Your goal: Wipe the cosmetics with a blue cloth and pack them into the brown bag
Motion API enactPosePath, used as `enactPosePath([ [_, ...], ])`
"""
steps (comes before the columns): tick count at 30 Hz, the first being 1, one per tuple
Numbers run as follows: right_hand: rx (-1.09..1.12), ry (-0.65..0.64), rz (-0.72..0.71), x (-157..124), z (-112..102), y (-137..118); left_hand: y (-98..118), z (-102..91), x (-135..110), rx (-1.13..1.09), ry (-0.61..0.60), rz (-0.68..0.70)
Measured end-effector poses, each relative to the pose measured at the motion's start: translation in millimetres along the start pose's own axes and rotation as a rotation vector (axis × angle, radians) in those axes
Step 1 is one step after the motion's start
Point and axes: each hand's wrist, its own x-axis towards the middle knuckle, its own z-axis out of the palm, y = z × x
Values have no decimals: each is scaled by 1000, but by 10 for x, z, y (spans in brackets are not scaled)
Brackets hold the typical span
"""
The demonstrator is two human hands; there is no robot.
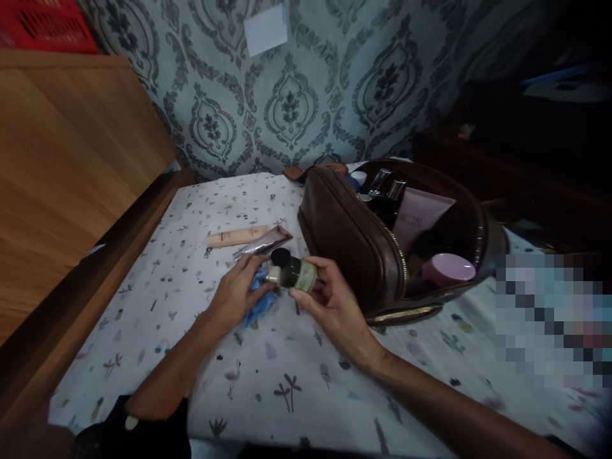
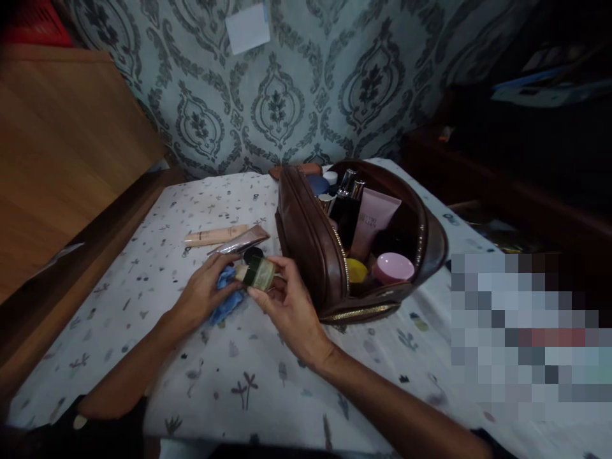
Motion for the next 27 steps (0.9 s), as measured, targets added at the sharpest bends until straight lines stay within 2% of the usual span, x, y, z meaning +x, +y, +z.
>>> enactPosePath([
  [3,-50,-8,0,-7,10,26,118,-39,-1,-58,151,-15],
  [5,-107,-15,-2,-19,20,40,234,-42,-22,-101,258,64],
  [6,-144,-27,-8,-28,24,45,293,-29,-37,-118,275,139],
  [8,-238,-60,-48,-51,26,54,393,16,-67,-123,215,308],
  [10,-330,-104,-133,-75,16,65,456,67,-89,-127,104,366],
  [14,-457,-212,-318,-103,-37,82,499,81,-98,-253,-22,157],
  [18,-587,-355,-394,-117,-96,71,484,-4,-88,-418,-110,-35],
  [22,-638,-466,-486,-145,-117,36,370,-55,-61,-621,-242,-228],
  [24,-643,-488,-570,-157,-112,25,309,-49,-40,-697,-296,-309],
  [27,-606,-438,-661,-157,-91,32,293,-1,-17,-837,-359,-390],
])
